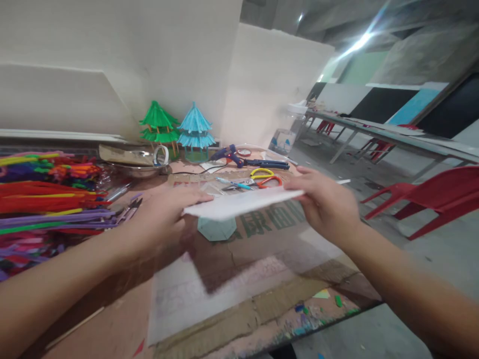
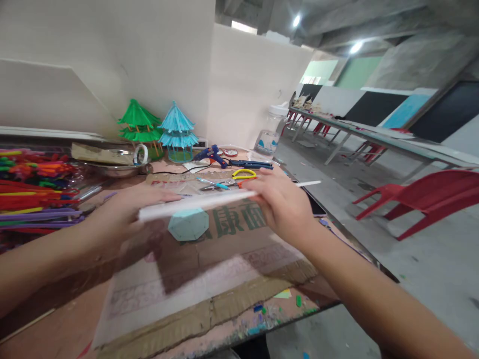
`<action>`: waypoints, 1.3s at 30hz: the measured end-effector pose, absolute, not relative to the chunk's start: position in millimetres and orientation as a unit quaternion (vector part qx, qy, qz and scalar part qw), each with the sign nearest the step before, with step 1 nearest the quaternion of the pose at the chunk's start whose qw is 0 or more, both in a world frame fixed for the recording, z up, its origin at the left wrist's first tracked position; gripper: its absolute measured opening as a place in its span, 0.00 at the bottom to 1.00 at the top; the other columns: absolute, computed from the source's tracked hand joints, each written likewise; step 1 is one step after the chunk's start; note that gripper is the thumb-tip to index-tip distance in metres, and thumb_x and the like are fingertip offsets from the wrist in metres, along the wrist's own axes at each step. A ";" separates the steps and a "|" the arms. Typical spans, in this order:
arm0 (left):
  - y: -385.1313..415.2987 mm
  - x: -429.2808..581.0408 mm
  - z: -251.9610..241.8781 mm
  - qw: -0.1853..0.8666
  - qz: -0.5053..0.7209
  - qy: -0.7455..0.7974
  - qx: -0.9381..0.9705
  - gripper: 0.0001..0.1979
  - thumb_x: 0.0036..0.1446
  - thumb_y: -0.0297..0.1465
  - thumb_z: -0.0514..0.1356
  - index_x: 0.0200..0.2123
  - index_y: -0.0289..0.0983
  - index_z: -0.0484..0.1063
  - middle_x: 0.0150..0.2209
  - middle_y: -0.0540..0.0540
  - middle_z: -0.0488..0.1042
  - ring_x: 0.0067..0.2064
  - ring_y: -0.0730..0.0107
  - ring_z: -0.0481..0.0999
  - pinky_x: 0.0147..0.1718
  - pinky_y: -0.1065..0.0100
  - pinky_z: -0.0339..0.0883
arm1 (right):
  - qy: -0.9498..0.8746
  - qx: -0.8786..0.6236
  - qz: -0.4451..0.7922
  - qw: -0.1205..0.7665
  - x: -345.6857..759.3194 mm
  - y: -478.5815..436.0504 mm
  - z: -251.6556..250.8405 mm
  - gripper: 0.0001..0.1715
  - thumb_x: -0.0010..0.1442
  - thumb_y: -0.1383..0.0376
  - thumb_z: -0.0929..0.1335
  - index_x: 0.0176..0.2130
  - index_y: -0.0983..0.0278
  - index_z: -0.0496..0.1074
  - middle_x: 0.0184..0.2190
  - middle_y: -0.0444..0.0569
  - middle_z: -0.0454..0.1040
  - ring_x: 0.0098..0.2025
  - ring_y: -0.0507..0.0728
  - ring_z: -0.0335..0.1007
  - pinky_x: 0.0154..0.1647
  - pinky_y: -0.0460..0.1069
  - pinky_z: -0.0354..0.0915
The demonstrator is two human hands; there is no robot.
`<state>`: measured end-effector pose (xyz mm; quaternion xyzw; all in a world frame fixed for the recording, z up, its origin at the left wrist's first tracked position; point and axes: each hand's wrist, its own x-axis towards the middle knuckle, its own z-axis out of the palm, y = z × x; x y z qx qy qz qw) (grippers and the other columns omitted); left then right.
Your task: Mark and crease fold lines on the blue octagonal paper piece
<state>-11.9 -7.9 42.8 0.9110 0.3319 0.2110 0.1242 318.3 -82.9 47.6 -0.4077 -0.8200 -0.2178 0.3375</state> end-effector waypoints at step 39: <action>25.1 -16.0 -0.5 0.157 0.152 0.417 0.882 0.26 0.59 0.35 0.56 0.60 0.38 0.72 0.60 0.40 0.78 0.61 0.51 0.75 0.63 0.52 0.67 | -0.807 -0.555 0.114 0.170 301.0 -36.4 -1.0 0.15 0.69 0.57 0.63 0.37 0.61 0.75 0.34 0.51 0.81 0.36 0.61 0.77 0.35 0.51 0.66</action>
